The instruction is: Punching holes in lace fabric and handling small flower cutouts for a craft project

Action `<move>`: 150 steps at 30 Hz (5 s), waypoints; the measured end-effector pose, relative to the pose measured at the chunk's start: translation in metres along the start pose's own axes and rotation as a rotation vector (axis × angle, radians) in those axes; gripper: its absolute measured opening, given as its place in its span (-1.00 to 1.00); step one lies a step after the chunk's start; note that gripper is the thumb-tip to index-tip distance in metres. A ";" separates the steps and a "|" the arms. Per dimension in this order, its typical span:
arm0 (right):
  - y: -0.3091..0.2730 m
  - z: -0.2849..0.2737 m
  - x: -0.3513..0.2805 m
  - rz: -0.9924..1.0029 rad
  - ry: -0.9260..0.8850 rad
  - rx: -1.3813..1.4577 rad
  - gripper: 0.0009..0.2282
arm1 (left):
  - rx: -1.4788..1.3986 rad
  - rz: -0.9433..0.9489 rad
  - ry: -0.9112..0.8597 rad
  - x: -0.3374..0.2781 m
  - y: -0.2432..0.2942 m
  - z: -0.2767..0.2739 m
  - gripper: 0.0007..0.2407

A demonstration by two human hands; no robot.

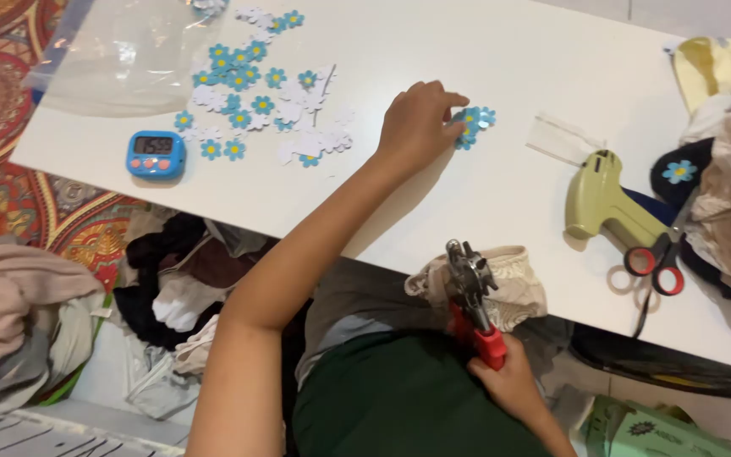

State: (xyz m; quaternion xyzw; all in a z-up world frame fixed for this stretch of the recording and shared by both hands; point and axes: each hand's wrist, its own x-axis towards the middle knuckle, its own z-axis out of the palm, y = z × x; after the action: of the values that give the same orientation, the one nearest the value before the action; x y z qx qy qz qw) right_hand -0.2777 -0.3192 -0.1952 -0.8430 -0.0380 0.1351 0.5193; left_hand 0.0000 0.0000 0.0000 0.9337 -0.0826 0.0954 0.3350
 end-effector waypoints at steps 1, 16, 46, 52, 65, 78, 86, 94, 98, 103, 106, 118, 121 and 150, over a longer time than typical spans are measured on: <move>0.002 0.000 0.000 -0.001 -0.009 0.004 -0.79 | 0.006 -0.007 0.001 -0.006 0.002 -0.010 -0.73; -0.008 0.006 0.002 0.087 -0.003 0.016 -0.81 | 0.198 -0.433 0.358 -0.079 -0.124 -0.209 -0.85; 0.003 0.003 0.003 0.018 -0.014 0.034 -0.77 | 0.104 -0.177 0.411 -0.123 -0.030 -0.174 -0.85; 0.052 -0.003 0.002 0.109 -0.002 -0.173 -0.44 | -0.845 -0.159 0.301 -0.183 0.082 -0.094 -0.84; -0.004 -0.007 0.008 0.075 -0.094 0.083 -0.77 | -0.871 -0.270 0.250 -0.185 0.090 -0.052 -0.92; -0.028 -0.007 0.009 0.064 -0.134 0.093 -0.79 | -0.692 -0.139 0.340 -0.189 0.098 -0.053 -0.91; -0.026 -0.001 0.012 0.032 -0.150 0.112 -0.72 | -0.695 -0.137 0.345 -0.188 0.097 -0.048 -0.89; -0.026 0.003 0.017 0.053 -0.130 0.123 -0.83 | -0.679 -0.101 0.339 -0.188 0.097 -0.051 -0.89; -0.022 0.005 0.018 -0.020 -0.190 0.193 -0.81 | -0.670 -0.112 0.337 -0.188 0.097 -0.050 -0.88; -0.002 0.007 0.017 -0.029 -0.124 0.119 -0.79 | -0.645 -0.096 0.351 -0.188 0.097 -0.049 -0.88; -0.061 0.011 0.021 -0.078 -0.208 0.281 -0.71 | -0.636 -0.093 0.345 -0.187 0.098 -0.049 -0.88; -0.086 0.014 0.014 -0.139 -0.097 0.250 -0.68 | -0.671 -0.030 0.332 -0.195 0.106 -0.042 -0.91; -0.064 0.012 0.004 -0.135 -0.052 0.344 -0.78 | -0.815 -0.025 0.311 -0.202 0.111 -0.031 -0.76; -0.146 -0.043 -0.016 -0.106 -0.039 0.592 -0.59 | -0.213 0.240 0.254 -0.191 0.100 -0.021 -0.74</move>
State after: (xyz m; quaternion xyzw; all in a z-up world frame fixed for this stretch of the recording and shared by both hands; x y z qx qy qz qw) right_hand -0.2703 -0.2927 -0.0450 -0.6490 -0.0508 0.1293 0.7480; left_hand -0.2091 -0.0457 0.0322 0.8570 -0.1599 0.2422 0.4259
